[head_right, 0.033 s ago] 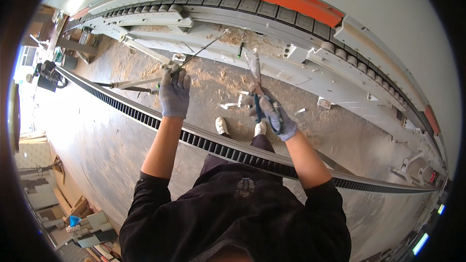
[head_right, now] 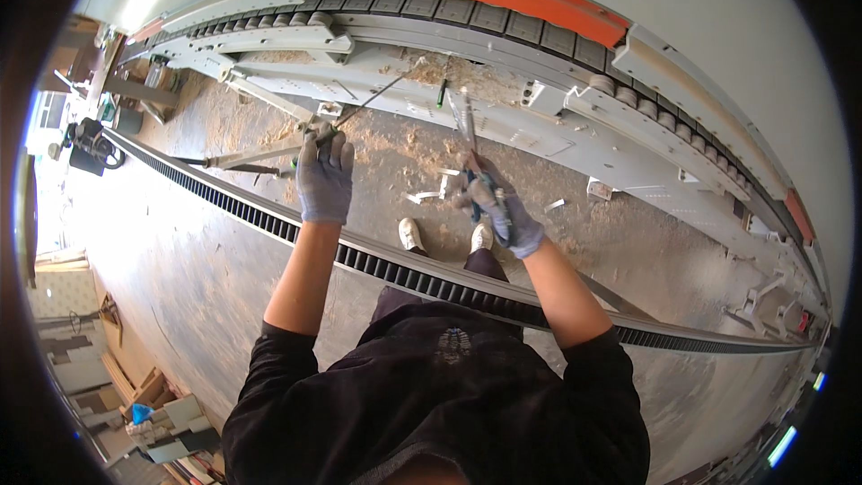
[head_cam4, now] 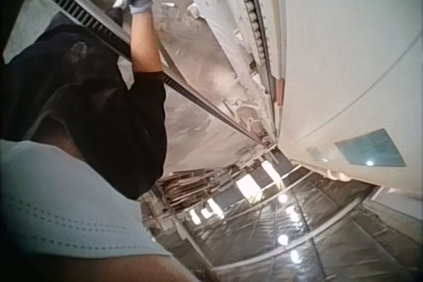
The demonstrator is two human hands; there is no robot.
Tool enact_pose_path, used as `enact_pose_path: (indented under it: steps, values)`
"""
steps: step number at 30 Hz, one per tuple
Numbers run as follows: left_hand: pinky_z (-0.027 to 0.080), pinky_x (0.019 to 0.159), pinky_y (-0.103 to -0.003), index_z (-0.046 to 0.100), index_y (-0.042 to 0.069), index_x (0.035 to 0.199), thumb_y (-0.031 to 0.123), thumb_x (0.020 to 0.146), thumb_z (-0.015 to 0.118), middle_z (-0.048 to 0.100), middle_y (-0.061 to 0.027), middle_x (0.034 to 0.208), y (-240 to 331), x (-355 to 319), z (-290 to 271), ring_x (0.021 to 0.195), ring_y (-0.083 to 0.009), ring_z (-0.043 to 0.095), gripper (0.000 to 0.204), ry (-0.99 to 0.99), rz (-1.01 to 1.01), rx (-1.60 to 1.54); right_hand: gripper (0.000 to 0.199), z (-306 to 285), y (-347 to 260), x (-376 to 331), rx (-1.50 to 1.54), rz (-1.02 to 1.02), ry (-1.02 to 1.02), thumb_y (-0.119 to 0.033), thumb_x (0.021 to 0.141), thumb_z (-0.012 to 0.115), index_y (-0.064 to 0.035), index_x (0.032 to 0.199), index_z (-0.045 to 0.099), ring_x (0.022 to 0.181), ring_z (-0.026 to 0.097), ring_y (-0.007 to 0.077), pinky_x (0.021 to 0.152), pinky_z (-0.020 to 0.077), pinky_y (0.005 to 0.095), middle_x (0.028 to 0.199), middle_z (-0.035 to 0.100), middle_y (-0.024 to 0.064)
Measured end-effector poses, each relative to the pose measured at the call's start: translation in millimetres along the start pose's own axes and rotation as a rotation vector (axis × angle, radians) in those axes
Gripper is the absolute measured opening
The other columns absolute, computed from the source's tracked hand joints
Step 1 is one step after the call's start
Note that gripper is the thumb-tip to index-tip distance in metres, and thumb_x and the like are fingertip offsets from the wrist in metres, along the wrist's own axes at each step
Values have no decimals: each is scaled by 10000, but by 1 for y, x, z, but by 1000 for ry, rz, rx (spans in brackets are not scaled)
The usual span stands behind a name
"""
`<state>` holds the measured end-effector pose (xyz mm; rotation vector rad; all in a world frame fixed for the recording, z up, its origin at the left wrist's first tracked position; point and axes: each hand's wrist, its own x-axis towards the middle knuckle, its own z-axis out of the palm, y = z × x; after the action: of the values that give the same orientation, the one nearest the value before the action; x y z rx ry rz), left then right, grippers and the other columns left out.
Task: The person uses a screwdriver and pliers to adjust and remove small components from a large industrial machine. They repeatedly insert the screwdriver into slots, pry or twist parts, and use pliers to grip and extract pieces. The work is performed at waist height on a curved machine with an orange trim.
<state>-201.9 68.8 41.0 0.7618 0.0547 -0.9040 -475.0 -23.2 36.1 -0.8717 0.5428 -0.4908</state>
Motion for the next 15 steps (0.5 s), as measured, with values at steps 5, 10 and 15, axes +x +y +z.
enact_pose_path:
  steps: [5,10,15]
  values:
    - [572,857,-334,580,107,1167,224,997,521,664,-55,1159,-30,-63,14,974,-163,663,214,-216,77,72,619,27,-4,22,-149,-232,79,-436,959,575,-113,1447,374,866,656,111,718,522,249,1167,626,89]
    - [583,819,-346,530,132,1194,155,938,602,642,-104,1160,-20,-124,4,963,-172,661,267,-300,119,152,453,67,-2,40,-206,-422,149,-314,972,588,-92,1349,471,705,564,69,589,467,213,901,572,38]
    - [538,730,-292,506,53,1188,133,877,649,621,-97,976,27,-167,-10,810,-158,615,351,-326,60,523,489,118,7,56,-156,-450,-29,-166,889,697,-62,1321,493,756,515,54,612,453,183,888,512,-3]
